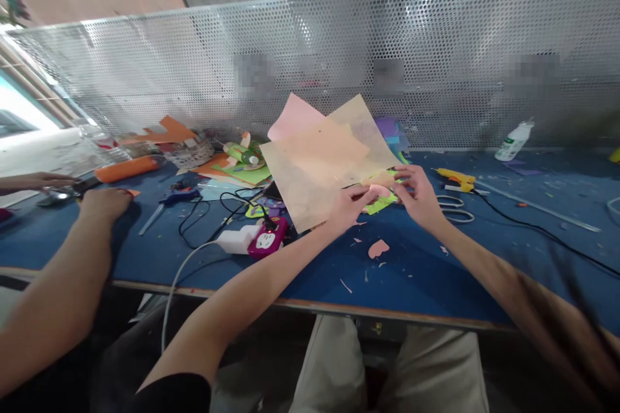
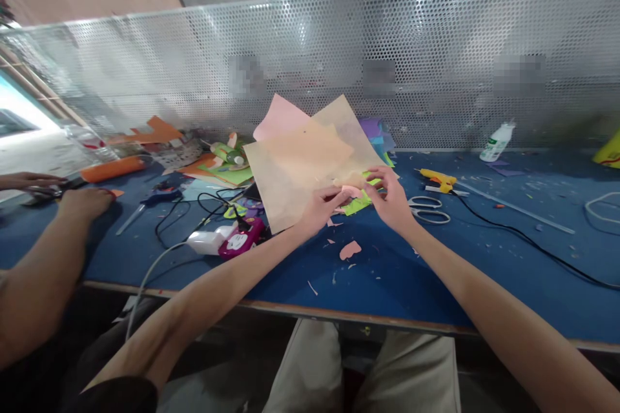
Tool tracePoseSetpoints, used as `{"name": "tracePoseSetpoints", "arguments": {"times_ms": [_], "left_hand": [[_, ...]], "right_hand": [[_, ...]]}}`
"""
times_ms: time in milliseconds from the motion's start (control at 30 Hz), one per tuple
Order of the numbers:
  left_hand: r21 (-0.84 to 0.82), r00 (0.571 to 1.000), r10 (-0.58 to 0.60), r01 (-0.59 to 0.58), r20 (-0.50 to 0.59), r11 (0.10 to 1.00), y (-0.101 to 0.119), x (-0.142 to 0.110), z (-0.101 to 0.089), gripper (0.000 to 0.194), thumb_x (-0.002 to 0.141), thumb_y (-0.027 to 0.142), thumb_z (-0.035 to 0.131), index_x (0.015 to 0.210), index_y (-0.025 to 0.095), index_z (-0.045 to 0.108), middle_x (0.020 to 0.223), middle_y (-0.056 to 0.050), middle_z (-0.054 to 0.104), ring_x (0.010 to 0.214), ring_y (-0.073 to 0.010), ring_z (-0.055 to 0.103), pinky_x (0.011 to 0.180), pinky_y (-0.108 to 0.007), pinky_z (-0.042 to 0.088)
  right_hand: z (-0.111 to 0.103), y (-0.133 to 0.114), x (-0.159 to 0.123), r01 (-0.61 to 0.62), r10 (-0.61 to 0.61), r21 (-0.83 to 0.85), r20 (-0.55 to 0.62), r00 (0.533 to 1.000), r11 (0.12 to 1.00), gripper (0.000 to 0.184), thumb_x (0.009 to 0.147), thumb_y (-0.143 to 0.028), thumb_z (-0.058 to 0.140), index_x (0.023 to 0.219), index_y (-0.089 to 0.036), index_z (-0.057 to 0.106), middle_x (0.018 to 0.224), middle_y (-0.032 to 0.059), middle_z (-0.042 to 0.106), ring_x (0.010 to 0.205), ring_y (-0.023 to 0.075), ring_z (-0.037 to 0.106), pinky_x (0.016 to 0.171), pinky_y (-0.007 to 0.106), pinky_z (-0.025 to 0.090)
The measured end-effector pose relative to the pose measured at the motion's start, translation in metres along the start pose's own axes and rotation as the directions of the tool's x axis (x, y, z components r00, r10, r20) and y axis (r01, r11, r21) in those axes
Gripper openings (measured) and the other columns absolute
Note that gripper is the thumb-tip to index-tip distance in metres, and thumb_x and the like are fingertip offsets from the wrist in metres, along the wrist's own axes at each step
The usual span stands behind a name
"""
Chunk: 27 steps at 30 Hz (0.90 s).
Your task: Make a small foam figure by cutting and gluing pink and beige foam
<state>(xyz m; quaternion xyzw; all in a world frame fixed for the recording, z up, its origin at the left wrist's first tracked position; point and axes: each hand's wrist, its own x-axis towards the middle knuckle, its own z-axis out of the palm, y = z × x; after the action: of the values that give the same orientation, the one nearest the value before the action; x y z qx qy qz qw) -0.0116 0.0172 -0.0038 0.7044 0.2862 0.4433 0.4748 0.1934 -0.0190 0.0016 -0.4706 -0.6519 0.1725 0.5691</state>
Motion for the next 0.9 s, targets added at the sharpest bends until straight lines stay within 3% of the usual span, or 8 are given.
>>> {"name": "tracePoseSetpoints", "arguments": {"times_ms": [133, 267, 367, 467, 533, 700, 800, 900], "left_hand": [[0.012, 0.999, 0.033, -0.033, -0.024, 0.999, 0.005, -0.001, 0.000, 0.036, 0.090, 0.052, 0.068, 0.101, 0.020, 0.081, 0.094, -0.008, 0.076, 0.086, -0.0181, 0.068, 0.072, -0.029, 0.057], [-0.012, 0.999, 0.010, -0.011, -0.043, 1.000, 0.005, -0.002, 0.001, 0.037, 0.092, 0.051, 0.066, 0.105, 0.020, 0.081, 0.100, -0.009, 0.077, 0.089, -0.0187, 0.069, 0.075, -0.030, 0.058], [-0.051, 0.998, -0.016, 0.013, -0.059, 0.999, 0.005, -0.002, 0.002, 0.037, 0.091, 0.051, 0.067, 0.105, 0.019, 0.080, 0.105, -0.009, 0.077, 0.090, -0.0189, 0.070, 0.075, -0.030, 0.058], [-0.085, 0.999, -0.013, 0.010, -0.043, 0.996, 0.008, -0.004, 0.004, 0.035, 0.089, 0.051, 0.069, 0.104, 0.021, 0.080, 0.107, -0.008, 0.077, 0.094, -0.0203, 0.071, 0.076, -0.031, 0.059], [-0.078, 0.999, -0.011, 0.008, -0.036, 0.997, 0.010, -0.006, 0.005, 0.035, 0.089, 0.052, 0.068, 0.103, 0.021, 0.080, 0.104, -0.008, 0.077, 0.095, -0.0210, 0.071, 0.074, -0.031, 0.059], [-0.047, 1.000, -0.001, 0.000, -0.026, 0.999, 0.011, -0.006, 0.006, 0.036, 0.089, 0.053, 0.068, 0.101, 0.021, 0.079, 0.102, -0.008, 0.077, 0.091, -0.0194, 0.069, 0.073, -0.030, 0.058], [-0.081, 0.995, -0.032, 0.024, -0.093, 0.996, 0.007, -0.003, 0.004, 0.036, 0.089, 0.053, 0.069, 0.094, 0.017, 0.074, 0.085, -0.006, 0.072, 0.079, -0.0161, 0.067, 0.069, -0.029, 0.056], [-0.092, 0.981, -0.030, 0.012, -0.193, 0.996, 0.001, 0.000, 0.002, 0.033, 0.086, 0.048, 0.074, 0.086, 0.018, 0.061, 0.074, -0.001, 0.062, 0.069, -0.0127, 0.061, 0.065, -0.028, 0.053]], "right_hand": [[-0.001, -0.004, -0.001, 0.209, -0.198, -0.131, 0.089, 0.976, 0.969, 0.028, 0.093, -0.040, 0.063, 0.118, -0.027, 0.061, 0.125, 0.0082, 0.059, 0.097, 0.0204, 0.064, 0.082, 0.038, 0.060], [-0.003, -0.003, 0.000, 0.254, -0.246, -0.135, 0.069, 0.967, 0.958, 0.040, 0.090, -0.039, 0.069, 0.126, -0.029, 0.057, 0.129, 0.0091, 0.056, 0.091, 0.0193, 0.064, 0.075, 0.038, 0.061], [-0.004, -0.002, 0.001, 0.337, -0.320, -0.179, 0.119, 0.940, 0.924, 0.033, 0.092, -0.037, 0.068, 0.123, -0.030, 0.061, 0.130, 0.0088, 0.055, 0.100, 0.0210, 0.065, 0.078, 0.038, 0.061], [-0.002, -0.002, 0.000, 0.371, -0.316, -0.283, 0.219, 0.923, 0.885, 0.031, 0.094, -0.039, 0.065, 0.124, -0.030, 0.066, 0.134, 0.0105, 0.055, 0.128, 0.0280, 0.056, 0.092, 0.042, 0.059], [0.001, -0.004, 0.000, 0.318, -0.259, -0.290, 0.222, 0.940, 0.903, 0.032, 0.094, -0.044, 0.064, 0.122, -0.028, 0.068, 0.135, 0.0123, 0.056, 0.132, 0.0306, 0.053, 0.089, 0.041, 0.060], [0.004, -0.012, -0.001, 0.208, -0.165, -0.199, 0.212, 0.963, 0.958, 0.029, 0.094, -0.051, 0.062, 0.095, -0.023, 0.072, 0.107, 0.0104, 0.070, 0.101, 0.0261, 0.066, 0.072, 0.035, 0.060], [0.000, -0.012, 0.000, 0.074, -0.066, -0.117, 0.072, 0.995, 0.990, 0.031, 0.091, -0.052, 0.066, 0.089, -0.021, 0.068, 0.093, 0.0077, 0.071, 0.082, 0.0213, 0.067, 0.067, 0.033, 0.058], [-0.007, -0.009, 0.003, -0.058, 0.058, 0.035, -0.011, 0.998, 0.998, 0.028, 0.089, -0.047, 0.067, 0.095, -0.020, 0.065, 0.077, 0.0020, 0.070, 0.060, 0.0152, 0.062, 0.059, 0.030, 0.055]]}}
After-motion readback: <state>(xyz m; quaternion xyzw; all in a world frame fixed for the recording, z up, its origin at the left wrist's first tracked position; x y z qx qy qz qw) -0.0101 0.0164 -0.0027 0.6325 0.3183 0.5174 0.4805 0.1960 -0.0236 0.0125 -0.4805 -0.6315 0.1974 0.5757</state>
